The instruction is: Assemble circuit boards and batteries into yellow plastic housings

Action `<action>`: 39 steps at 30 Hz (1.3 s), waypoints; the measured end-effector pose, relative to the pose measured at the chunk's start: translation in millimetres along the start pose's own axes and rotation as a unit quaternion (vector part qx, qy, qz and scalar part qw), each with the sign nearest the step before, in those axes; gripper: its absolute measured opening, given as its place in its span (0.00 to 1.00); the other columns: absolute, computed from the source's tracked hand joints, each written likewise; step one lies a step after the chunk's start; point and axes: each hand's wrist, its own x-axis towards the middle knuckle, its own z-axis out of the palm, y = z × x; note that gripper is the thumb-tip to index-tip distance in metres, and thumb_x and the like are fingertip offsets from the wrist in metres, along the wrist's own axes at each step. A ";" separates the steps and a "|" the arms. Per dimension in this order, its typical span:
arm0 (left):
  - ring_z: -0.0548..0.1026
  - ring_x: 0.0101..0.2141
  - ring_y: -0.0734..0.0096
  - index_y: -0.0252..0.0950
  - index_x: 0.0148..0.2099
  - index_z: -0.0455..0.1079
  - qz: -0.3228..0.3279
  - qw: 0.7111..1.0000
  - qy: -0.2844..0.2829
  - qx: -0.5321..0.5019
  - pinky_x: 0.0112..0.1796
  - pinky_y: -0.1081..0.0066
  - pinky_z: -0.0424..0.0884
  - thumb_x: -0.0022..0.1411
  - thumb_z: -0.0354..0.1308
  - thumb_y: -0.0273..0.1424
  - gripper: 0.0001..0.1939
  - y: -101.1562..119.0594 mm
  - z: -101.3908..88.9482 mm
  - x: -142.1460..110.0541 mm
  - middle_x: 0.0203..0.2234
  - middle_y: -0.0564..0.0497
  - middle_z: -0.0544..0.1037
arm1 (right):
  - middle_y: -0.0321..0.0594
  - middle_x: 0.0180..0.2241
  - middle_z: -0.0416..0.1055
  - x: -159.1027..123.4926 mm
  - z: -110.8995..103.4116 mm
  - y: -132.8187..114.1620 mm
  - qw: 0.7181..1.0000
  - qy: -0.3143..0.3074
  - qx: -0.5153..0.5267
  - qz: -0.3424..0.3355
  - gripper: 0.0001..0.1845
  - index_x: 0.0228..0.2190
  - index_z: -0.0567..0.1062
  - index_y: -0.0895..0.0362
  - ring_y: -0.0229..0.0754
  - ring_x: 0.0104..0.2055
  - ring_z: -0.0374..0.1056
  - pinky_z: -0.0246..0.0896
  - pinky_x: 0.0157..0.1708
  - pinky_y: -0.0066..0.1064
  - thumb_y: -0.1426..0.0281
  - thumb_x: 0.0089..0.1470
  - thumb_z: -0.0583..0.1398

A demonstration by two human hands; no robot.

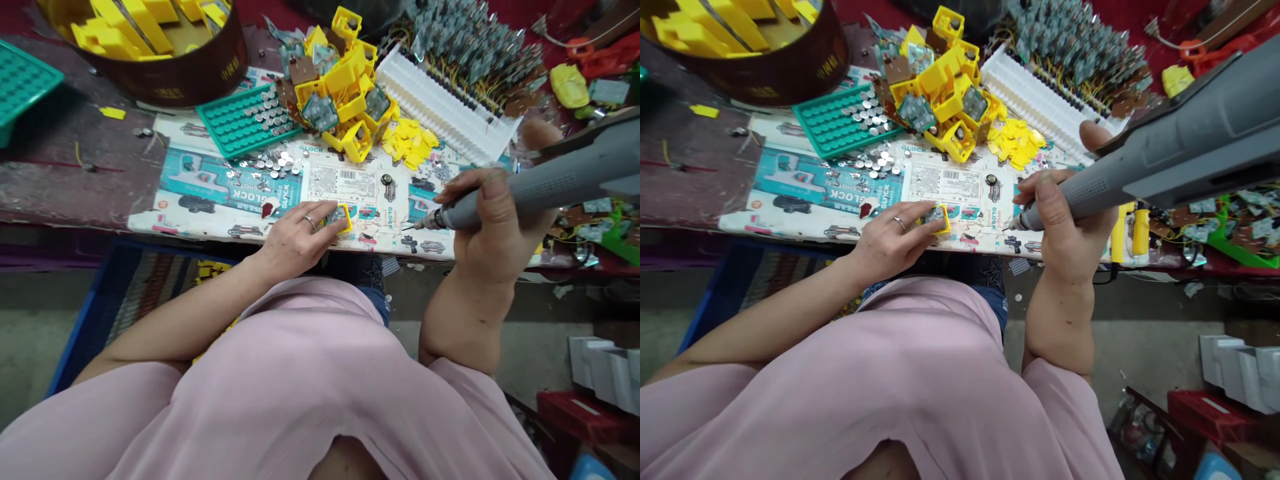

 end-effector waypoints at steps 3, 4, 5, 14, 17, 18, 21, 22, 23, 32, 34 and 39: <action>0.72 0.57 0.55 0.41 0.53 0.75 -0.004 1.000 -0.008 -0.001 0.53 0.49 0.71 0.69 0.48 0.32 0.17 0.3 -0.8 0.3 0.58 0.39 0.74 | 0.24 0.26 0.76 -1.9 -0.6 1.8 1.000 0.004 -0.004 0.009 0.23 0.49 0.71 0.47 0.35 0.23 0.71 0.69 0.27 0.31 0.62 0.52 0.66; 0.73 0.56 0.54 0.41 0.53 0.75 -0.005 1.000 -0.012 -0.001 0.53 0.48 0.71 0.69 0.48 0.32 0.17 0.8 -1.9 1.2 0.58 0.39 0.74 | 0.24 0.26 0.76 -2.2 -0.4 2.5 1.000 0.002 0.002 0.005 0.23 0.50 0.71 0.47 0.35 0.23 0.71 0.68 0.27 0.32 0.63 0.52 0.66; 0.73 0.55 0.53 0.41 0.52 0.75 -0.005 1.000 -0.016 0.002 0.53 0.48 0.72 0.69 0.48 0.32 0.17 1.5 -3.0 2.2 0.58 0.39 0.74 | 0.24 0.27 0.77 -2.5 -0.2 3.1 1.000 -0.002 0.008 0.002 0.23 0.50 0.71 0.46 0.35 0.24 0.71 0.68 0.27 0.32 0.63 0.52 0.66; 0.69 0.60 0.52 0.39 0.61 0.68 -0.001 0.999 -0.016 0.032 0.57 0.49 0.67 0.69 0.49 0.34 0.21 -0.2 -2.0 -3.3 0.65 0.35 0.65 | 0.26 0.26 0.77 -3.2 -0.7 3.0 1.000 0.003 0.019 0.016 0.24 0.49 0.72 0.47 0.35 0.23 0.71 0.68 0.26 0.31 0.62 0.50 0.68; 0.68 0.61 0.50 0.35 0.66 0.62 -0.007 0.999 -0.019 0.048 0.60 0.48 0.62 0.69 0.51 0.40 0.27 0.7 -1.9 -1.2 0.63 0.34 0.66 | 0.25 0.26 0.77 -2.7 -0.4 3.3 1.000 0.004 0.010 0.011 0.23 0.48 0.72 0.47 0.35 0.23 0.71 0.68 0.25 0.30 0.62 0.50 0.67; 0.69 0.59 0.50 0.35 0.65 0.63 -0.007 0.998 -0.023 0.056 0.59 0.49 0.62 0.69 0.50 0.40 0.26 1.1 -2.2 0.4 0.62 0.36 0.69 | 0.25 0.25 0.77 -2.6 -0.1 3.5 1.000 0.004 0.008 0.007 0.22 0.48 0.72 0.46 0.35 0.23 0.71 0.68 0.24 0.30 0.62 0.51 0.67; 0.74 0.54 0.52 0.36 0.61 0.68 0.004 0.996 -0.030 0.083 0.57 0.50 0.63 0.69 0.49 0.38 0.23 1.4 -3.3 5.1 0.57 0.38 0.75 | 0.24 0.26 0.77 -2.5 0.7 4.1 1.000 -0.001 0.016 0.005 0.21 0.48 0.73 0.45 0.34 0.23 0.71 0.68 0.24 0.28 0.63 0.51 0.67; 0.74 0.53 0.52 0.35 0.60 0.69 0.008 0.996 -0.030 0.088 0.57 0.50 0.64 0.69 0.49 0.38 0.22 1.1 -3.4 6.1 0.56 0.37 0.75 | 0.24 0.26 0.77 -2.6 0.9 4.2 1.000 -0.004 0.022 0.007 0.21 0.48 0.73 0.45 0.34 0.23 0.71 0.68 0.24 0.28 0.63 0.52 0.67; 0.74 0.53 0.52 0.35 0.60 0.69 0.009 0.996 -0.030 0.089 0.57 0.50 0.63 0.69 0.50 0.38 0.22 0.7 -3.3 6.6 0.55 0.37 0.75 | 0.25 0.26 0.77 -2.8 0.9 4.2 1.000 -0.005 0.028 0.008 0.21 0.48 0.73 0.45 0.34 0.23 0.70 0.68 0.24 0.28 0.64 0.52 0.67; 0.67 0.61 0.49 0.36 0.67 0.58 -0.034 0.999 -0.026 0.033 0.61 0.46 0.55 0.69 0.50 0.44 0.29 -2.0 -5.8 -0.9 0.65 0.36 0.65 | 0.23 0.26 0.76 -2.1 0.1 7.8 1.000 0.000 0.005 -0.001 0.22 0.48 0.72 0.43 0.33 0.22 0.70 0.69 0.24 0.29 0.61 0.51 0.67; 0.66 0.62 0.47 0.37 0.67 0.56 -0.048 0.999 -0.011 0.007 0.62 0.42 0.51 0.67 0.51 0.47 0.32 -3.0 -8.2 -3.7 0.65 0.37 0.64 | 0.23 0.25 0.76 -1.2 0.6 7.6 1.000 0.005 0.005 -0.001 0.22 0.47 0.71 0.46 0.33 0.21 0.70 0.68 0.23 0.29 0.61 0.50 0.67; 0.71 0.57 0.47 0.40 0.59 0.66 -0.082 0.996 -0.015 -0.041 0.63 0.37 0.50 0.67 0.51 0.47 0.24 -3.4 -8.6 -5.7 0.57 0.42 0.74 | 0.25 0.24 0.76 -0.8 1.9 5.9 1.000 0.004 0.017 0.011 0.23 0.48 0.70 0.49 0.35 0.22 0.70 0.67 0.22 0.29 0.62 0.50 0.67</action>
